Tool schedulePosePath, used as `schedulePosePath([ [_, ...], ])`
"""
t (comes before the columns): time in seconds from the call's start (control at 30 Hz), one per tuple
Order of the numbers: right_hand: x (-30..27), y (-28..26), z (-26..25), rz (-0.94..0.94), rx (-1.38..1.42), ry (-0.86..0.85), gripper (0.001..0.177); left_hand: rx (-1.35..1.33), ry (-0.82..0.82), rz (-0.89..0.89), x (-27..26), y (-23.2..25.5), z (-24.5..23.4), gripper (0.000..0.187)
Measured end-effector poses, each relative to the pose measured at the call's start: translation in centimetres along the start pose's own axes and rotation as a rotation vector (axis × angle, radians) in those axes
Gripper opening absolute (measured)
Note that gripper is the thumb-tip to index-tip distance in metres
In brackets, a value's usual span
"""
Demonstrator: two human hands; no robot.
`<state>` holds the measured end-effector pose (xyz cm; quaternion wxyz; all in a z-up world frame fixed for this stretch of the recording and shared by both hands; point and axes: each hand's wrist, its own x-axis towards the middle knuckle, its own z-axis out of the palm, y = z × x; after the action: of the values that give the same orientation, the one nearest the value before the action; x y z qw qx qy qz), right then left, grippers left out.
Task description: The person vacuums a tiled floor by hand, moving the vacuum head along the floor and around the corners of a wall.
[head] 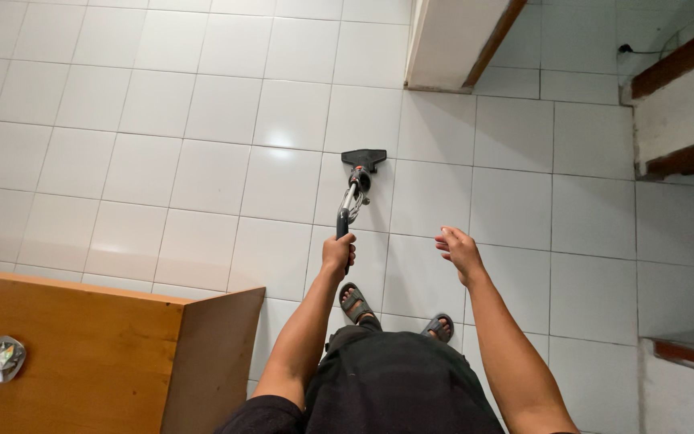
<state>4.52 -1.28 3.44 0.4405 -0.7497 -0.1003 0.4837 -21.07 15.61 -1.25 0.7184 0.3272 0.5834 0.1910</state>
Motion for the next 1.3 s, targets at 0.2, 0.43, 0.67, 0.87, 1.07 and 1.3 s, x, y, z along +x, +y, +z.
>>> schedulePosePath([
  [0.2, 0.8, -2.4, 5.0, -0.018, -0.034, -0.024, 0.046, -0.036, 0.024, -0.004, 1.3, 1.4, -4.4, 0.01],
  [0.43, 2.0, -3.7, 10.7, -0.071, -0.042, -0.109, 0.046, -0.066, 0.09, 0.009, 1.5, 2.5, -9.4, 0.01],
  [0.67, 2.5, -3.4, 13.7, -0.073, -0.091, -0.194, 0.044, -0.123, 0.19, 0.012, 0.4, 2.4, -12.6, 0.009],
  [0.87, 2.2, -3.7, 14.5, -0.076, -0.138, -0.239, 0.044, -0.16, 0.205, -0.01, -1.0, 2.5, -13.7, 0.011],
  [1.07, 1.0, -3.4, 13.6, -0.081, -0.138, -0.257, 0.043, -0.17, 0.146, -0.014, -1.2, 1.6, -11.5, 0.012],
  [1.3, -0.1, -2.5, 9.3, -0.084, -0.149, -0.258, 0.044, -0.335, 0.073, -0.003, -0.1, -1.6, -5.7, 0.023],
])
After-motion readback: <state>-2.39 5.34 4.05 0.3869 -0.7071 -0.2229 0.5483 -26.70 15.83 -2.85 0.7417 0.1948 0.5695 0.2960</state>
